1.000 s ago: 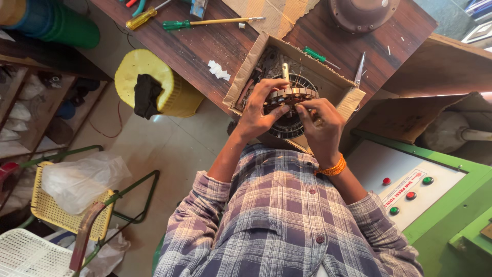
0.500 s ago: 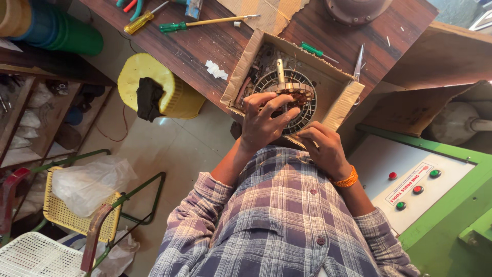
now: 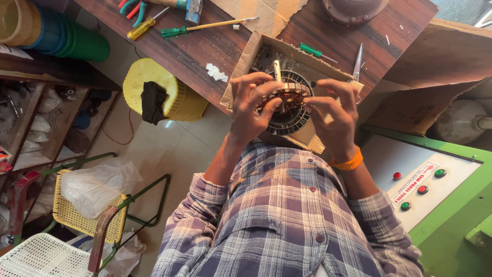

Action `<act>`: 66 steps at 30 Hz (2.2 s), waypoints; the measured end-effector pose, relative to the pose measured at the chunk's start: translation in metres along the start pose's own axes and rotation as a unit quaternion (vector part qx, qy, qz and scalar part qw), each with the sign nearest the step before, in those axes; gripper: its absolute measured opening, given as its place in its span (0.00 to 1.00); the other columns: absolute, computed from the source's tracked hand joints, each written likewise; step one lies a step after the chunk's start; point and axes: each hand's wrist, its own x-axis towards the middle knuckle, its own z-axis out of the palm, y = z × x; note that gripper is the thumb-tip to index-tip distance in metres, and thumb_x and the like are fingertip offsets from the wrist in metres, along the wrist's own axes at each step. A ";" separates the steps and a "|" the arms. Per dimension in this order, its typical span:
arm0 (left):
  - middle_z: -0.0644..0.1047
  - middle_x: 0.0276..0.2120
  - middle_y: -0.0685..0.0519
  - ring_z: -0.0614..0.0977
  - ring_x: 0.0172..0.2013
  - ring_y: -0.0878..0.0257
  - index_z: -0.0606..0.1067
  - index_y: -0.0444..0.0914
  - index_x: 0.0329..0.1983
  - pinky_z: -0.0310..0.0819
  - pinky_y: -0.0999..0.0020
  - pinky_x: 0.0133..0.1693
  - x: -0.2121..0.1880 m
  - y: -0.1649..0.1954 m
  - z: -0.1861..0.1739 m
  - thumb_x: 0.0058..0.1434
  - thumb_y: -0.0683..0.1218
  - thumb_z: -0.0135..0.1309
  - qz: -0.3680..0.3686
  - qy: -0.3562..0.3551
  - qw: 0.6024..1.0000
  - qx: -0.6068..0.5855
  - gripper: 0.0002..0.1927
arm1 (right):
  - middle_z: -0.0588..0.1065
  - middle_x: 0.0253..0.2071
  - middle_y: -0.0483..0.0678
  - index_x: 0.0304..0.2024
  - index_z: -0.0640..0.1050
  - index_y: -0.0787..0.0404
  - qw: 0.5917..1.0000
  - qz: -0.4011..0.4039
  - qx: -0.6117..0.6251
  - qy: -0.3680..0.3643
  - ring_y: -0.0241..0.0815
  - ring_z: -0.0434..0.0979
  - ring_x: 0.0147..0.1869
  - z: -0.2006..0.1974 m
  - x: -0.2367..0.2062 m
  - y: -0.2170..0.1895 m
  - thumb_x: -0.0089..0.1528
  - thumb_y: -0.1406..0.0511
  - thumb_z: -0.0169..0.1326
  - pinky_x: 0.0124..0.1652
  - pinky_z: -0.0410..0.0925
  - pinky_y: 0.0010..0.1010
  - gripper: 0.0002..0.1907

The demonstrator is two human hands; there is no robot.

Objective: The person sits at a workbench and assembles a ceiling fan motor, fitting the copper-wound rotor into the stator housing set in a cardboard box. They press and seat the rotor by hand, reposition it repeatedly, and use a screwdriver and pliers to adjust and tighten components of the assembly.

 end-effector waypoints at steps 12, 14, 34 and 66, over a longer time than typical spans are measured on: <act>0.76 0.48 0.62 0.72 0.51 0.59 0.83 0.49 0.41 0.70 0.65 0.55 0.021 -0.006 0.008 0.59 0.46 0.68 0.064 0.007 0.998 0.010 0.08 | 0.77 0.46 0.51 0.44 0.79 0.65 0.984 0.109 0.119 0.071 0.41 0.75 0.50 0.000 -0.020 0.028 0.68 0.79 0.60 0.51 0.69 0.29 0.07; 0.79 0.42 0.62 0.74 0.47 0.61 0.84 0.47 0.40 0.72 0.67 0.52 0.029 -0.007 0.012 0.60 0.45 0.67 -0.014 0.000 0.998 -0.068 0.06 | 0.77 0.45 0.52 0.44 0.78 0.66 0.979 0.128 0.145 0.065 0.41 0.76 0.49 0.000 -0.028 0.031 0.68 0.79 0.59 0.50 0.70 0.27 0.07; 0.81 0.27 0.57 0.76 0.29 0.72 0.85 0.38 0.41 0.68 0.75 0.31 0.049 -0.047 0.030 0.60 0.47 0.64 -0.378 -0.148 0.846 -0.346 0.10 | 0.78 0.39 0.49 0.45 0.80 0.64 0.982 0.124 0.133 -0.054 0.38 0.77 0.41 -0.016 -0.012 0.003 0.69 0.72 0.60 0.44 0.69 0.27 0.03; 0.73 0.49 0.61 0.71 0.51 0.57 0.79 0.47 0.52 0.66 0.60 0.55 -0.006 0.016 0.009 0.60 0.49 0.69 -0.022 0.060 0.988 0.140 0.17 | 0.72 0.33 0.42 0.45 0.77 0.68 0.925 0.258 0.277 0.019 0.27 0.70 0.33 -0.004 -0.027 0.016 0.73 0.64 0.59 0.34 0.65 0.19 0.11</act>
